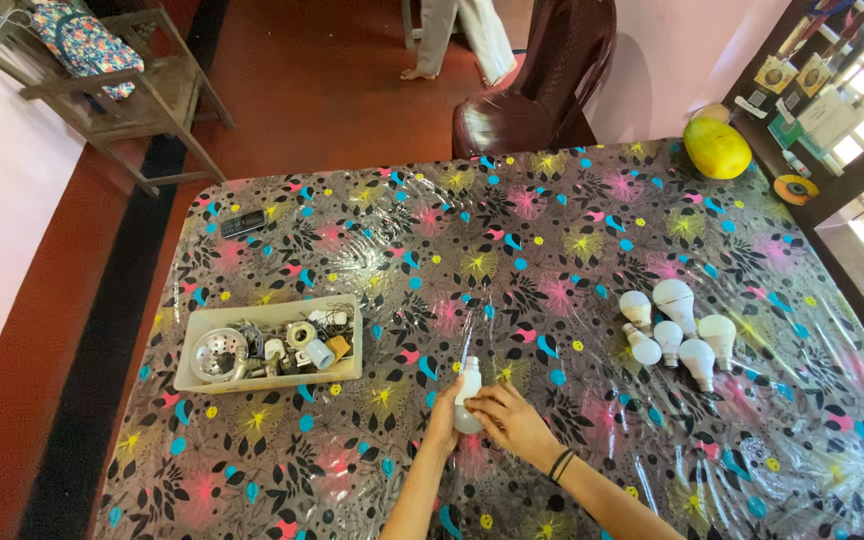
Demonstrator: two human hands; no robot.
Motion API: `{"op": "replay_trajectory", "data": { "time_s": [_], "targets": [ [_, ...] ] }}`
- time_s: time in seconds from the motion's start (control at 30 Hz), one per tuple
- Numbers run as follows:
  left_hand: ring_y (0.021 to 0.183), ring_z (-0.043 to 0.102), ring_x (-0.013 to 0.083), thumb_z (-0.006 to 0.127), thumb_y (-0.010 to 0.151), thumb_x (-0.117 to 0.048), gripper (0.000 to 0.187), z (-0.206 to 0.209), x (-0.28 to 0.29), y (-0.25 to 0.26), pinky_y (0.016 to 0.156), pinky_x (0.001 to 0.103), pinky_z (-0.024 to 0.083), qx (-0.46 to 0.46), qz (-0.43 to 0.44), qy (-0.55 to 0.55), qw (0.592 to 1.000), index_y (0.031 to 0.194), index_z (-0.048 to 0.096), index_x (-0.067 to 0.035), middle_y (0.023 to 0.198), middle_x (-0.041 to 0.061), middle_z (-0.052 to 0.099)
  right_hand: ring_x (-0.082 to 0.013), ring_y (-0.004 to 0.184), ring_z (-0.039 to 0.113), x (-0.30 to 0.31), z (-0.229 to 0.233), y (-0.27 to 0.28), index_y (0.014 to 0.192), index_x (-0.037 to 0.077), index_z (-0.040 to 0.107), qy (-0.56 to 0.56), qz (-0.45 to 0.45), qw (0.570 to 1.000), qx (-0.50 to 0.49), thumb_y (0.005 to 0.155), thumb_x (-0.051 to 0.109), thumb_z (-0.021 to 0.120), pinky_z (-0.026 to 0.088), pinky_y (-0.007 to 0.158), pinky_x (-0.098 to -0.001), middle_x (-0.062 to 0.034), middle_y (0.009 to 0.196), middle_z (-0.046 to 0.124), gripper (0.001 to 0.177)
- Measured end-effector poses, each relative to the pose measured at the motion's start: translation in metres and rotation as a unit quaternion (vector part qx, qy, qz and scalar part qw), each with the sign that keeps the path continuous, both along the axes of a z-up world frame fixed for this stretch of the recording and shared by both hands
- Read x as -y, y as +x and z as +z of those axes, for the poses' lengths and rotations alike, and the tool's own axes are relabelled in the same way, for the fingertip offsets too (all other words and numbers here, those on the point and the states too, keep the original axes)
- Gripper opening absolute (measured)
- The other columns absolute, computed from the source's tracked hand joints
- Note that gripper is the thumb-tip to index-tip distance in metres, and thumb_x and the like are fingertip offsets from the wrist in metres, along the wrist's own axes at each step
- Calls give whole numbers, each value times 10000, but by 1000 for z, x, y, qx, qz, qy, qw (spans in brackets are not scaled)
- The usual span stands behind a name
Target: The person wipes several white light bulbs one by one with a cloth on a table, then places them in a pile. The person handles each bulb individually, rotating it while wiping the surface.
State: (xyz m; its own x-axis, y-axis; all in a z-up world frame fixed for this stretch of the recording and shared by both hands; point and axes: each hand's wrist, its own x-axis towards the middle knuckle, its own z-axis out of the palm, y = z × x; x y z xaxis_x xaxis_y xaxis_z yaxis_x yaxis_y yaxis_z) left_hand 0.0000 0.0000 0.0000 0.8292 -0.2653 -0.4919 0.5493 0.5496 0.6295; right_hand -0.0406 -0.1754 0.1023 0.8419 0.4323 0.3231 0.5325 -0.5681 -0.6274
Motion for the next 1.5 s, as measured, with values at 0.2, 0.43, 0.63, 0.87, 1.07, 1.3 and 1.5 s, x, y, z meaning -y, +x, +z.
{"op": "replay_trajectory", "data": {
  "time_s": [0.2, 0.43, 0.63, 0.87, 1.07, 1.3, 1.5],
  "targets": [
    [862, 737, 174, 580, 982, -367, 387, 6, 6, 3, 743, 331, 586, 23, -24, 59, 998, 1180, 701, -58, 1007, 76, 755, -285, 1066, 610, -1, 16, 21, 1120, 77, 734, 57, -58, 996, -32, 965, 144, 643, 536, 902, -408, -77, 1138, 634, 191],
    [838, 727, 182, 604, 1000, -377, 401, -13, 4, 11, 720, 338, 582, 20, 14, 9, 1000, 1153, 697, -18, 992, 87, 742, -286, 1021, 600, -6, 15, 21, 1125, 98, 757, 40, -36, 997, -46, 918, 108, 676, 524, 896, -405, -75, 1115, 636, 222],
    [854, 739, 183, 601, 968, -400, 424, -4, 2, 14, 740, 335, 586, 7, -15, 52, 999, 1149, 713, -34, 996, 78, 762, -292, 1074, 599, 0, 17, 18, 1116, 100, 760, 57, 32, 998, 10, 888, 74, 696, 525, 925, -409, -74, 1125, 633, 238],
    [914, 755, 203, 580, 966, -298, 366, -9, 7, 11, 788, 374, 613, 8, 9, -5, 1000, 1207, 670, -37, 1049, 94, 749, -281, 1031, 593, -4, 10, 37, 1122, 79, 755, 77, -70, 993, -56, 916, 108, 690, 535, 865, -393, -75, 1130, 624, 219],
    [872, 734, 213, 592, 999, -383, 421, 1, 1, 9, 729, 363, 597, -20, -5, 27, 999, 1201, 684, -25, 1019, 103, 737, -268, 1015, 597, -3, 5, 17, 1126, 97, 775, 61, -21, 997, -35, 923, 113, 690, 533, 878, -394, -59, 1130, 643, 221],
    [863, 744, 194, 603, 965, -382, 406, -9, 4, 0, 725, 355, 607, 20, -38, 30, 999, 1184, 689, -51, 985, 80, 745, -244, 1002, 628, 3, -6, 24, 1142, 106, 755, 76, -73, 989, -105, 921, 123, 674, 553, 875, -357, -59, 1161, 629, 236],
    [849, 741, 201, 619, 966, -400, 424, -10, 7, 5, 724, 346, 596, -32, 2, 13, 999, 1179, 703, -43, 999, 88, 758, -264, 1003, 613, -4, -8, 17, 1123, 117, 791, 63, -80, 993, -57, 898, 100, 692, 530, 887, -379, -68, 1116, 650, 246]
  ]
}}
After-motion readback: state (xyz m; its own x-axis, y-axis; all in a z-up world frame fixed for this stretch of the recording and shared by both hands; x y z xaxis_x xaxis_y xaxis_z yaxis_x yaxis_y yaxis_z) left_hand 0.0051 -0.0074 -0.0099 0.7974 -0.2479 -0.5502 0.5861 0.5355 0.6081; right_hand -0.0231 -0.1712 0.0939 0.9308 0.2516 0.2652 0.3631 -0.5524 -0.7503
